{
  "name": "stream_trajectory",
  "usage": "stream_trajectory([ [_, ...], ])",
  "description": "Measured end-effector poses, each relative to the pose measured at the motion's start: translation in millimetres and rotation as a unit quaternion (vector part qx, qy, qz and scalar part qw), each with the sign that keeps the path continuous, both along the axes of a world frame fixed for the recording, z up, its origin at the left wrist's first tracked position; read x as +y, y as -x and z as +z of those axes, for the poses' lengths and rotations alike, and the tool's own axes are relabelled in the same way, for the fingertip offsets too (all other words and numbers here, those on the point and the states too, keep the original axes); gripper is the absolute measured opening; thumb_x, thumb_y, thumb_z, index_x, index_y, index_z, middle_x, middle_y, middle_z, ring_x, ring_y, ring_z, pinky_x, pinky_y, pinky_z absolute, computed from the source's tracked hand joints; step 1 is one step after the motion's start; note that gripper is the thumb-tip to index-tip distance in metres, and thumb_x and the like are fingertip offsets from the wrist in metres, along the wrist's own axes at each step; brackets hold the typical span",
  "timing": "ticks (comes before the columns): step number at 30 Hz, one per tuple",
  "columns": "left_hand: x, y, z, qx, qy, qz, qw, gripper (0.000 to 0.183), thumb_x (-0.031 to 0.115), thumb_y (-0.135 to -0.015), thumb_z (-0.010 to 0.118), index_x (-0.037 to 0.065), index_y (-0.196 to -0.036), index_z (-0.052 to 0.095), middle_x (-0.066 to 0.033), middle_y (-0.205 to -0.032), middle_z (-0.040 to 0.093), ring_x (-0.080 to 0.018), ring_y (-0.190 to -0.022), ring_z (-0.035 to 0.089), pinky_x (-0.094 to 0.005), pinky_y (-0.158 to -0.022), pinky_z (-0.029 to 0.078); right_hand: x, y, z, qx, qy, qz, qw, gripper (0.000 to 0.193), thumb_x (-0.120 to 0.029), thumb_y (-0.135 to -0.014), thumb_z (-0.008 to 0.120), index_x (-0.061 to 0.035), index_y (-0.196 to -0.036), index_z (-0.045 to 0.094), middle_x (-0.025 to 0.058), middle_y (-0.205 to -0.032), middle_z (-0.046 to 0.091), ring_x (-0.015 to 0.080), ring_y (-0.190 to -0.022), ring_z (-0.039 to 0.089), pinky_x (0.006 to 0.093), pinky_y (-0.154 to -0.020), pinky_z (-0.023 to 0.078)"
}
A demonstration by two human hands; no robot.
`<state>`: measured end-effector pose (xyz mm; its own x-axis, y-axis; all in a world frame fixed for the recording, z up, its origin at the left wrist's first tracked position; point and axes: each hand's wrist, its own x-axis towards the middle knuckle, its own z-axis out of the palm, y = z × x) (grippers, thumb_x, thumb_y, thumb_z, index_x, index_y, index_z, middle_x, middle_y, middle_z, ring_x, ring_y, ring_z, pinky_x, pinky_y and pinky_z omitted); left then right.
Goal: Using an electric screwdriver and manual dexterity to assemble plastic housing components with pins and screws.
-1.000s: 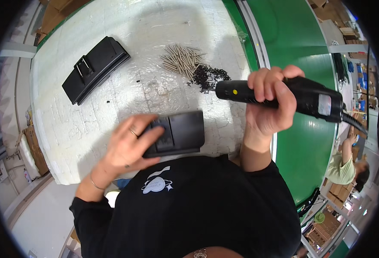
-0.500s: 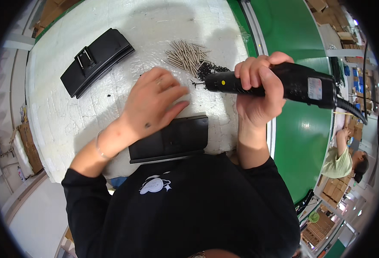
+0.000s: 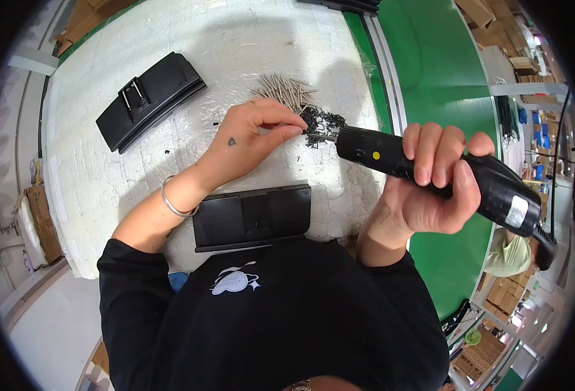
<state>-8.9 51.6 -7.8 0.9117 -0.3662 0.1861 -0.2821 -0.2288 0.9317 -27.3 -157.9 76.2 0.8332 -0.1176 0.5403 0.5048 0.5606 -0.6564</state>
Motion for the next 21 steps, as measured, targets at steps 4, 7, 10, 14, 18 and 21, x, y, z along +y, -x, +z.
stream_trajectory([
  [4, 1, 6, 4, 0.327, 0.226, -0.011, 0.917, 0.014, 0.018, -0.092, 0.067, 0.008, -0.1, 0.073, 0.0013, -0.092, 0.068, -0.0056, -0.086, 0.059, -0.024, -0.077, 0.05, -2, 2, 9, -0.049, 0.039, 0.048, 0.997, 0.028, -0.014, -0.085, 0.052, -0.0095, -0.112, 0.059, -0.005, -0.063, 0.045, 0.0076, -0.054, 0.042, 0.0269, -0.063, 0.036],
  [7, 2, 14, 12, 0.459, 0.315, -0.032, 0.83, 0.019, 0.021, -0.096, 0.062, 0.006, -0.107, 0.069, 0.0023, -0.095, 0.066, -0.0047, -0.085, 0.059, -0.022, -0.079, 0.051, 1, 7, 13, -0.058, 0.047, 0.034, 0.997, 0.028, -0.014, -0.084, 0.054, -0.0092, -0.111, 0.057, -0.0047, -0.063, 0.046, 0.0075, -0.054, 0.044, 0.0266, -0.062, 0.036],
  [10, 1, 20, 15, 0.485, 0.371, -0.062, 0.79, 0.019, 0.021, -0.097, 0.06, 0.007, -0.109, 0.067, 0.0025, -0.094, 0.066, -0.0036, -0.084, 0.059, -0.0217, -0.079, 0.052, 1, 13, 15, -0.065, 0.049, 0.023, 0.996, 0.027, -0.014, -0.083, 0.055, -0.0088, -0.109, 0.055, -0.0041, -0.064, 0.048, 0.0077, -0.055, 0.046, 0.0268, -0.061, 0.036],
  [14, -3, 24, 14, 0.498, 0.402, -0.062, 0.766, 0.018, 0.02, -0.098, 0.06, 0.007, -0.109, 0.066, 0.0023, -0.095, 0.067, -0.0044, -0.085, 0.06, -0.0219, -0.078, 0.052, 0, 20, 20, -0.058, 0.044, 0.021, 0.997, 0.025, -0.013, -0.084, 0.055, -0.0086, -0.108, 0.053, -0.0035, -0.065, 0.049, 0.0083, -0.055, 0.047, 0.0273, -0.062, 0.037],
  [18, -5, 30, 16, 0.515, 0.435, -0.07, 0.735, 0.017, 0.02, -0.097, 0.061, 0.008, -0.106, 0.067, 0.0015, -0.095, 0.067, -0.0034, -0.082, 0.061, -0.0194, -0.073, 0.054, -1, 23, 21, -0.066, 0.041, 0.045, 0.996, 0.026, -0.013, -0.083, 0.056, -0.0092, -0.108, 0.051, -0.0031, -0.065, 0.05, 0.0084, -0.056, 0.048, 0.0277, -0.063, 0.037],
  [21, -9, 30, 15, 0.527, 0.456, -0.083, 0.712, 0.017, 0.02, -0.097, 0.061, 0.007, -0.106, 0.066, 0.0011, -0.095, 0.068, -0.0039, -0.081, 0.061, -0.0191, -0.071, 0.054, -2, 27, 23, -0.071, 0.045, 0.039, 0.996, 0.026, -0.013, -0.083, 0.056, -0.0091, -0.108, 0.051, -0.003, -0.065, 0.05, 0.0087, -0.056, 0.048, 0.0278, -0.063, 0.037],
])
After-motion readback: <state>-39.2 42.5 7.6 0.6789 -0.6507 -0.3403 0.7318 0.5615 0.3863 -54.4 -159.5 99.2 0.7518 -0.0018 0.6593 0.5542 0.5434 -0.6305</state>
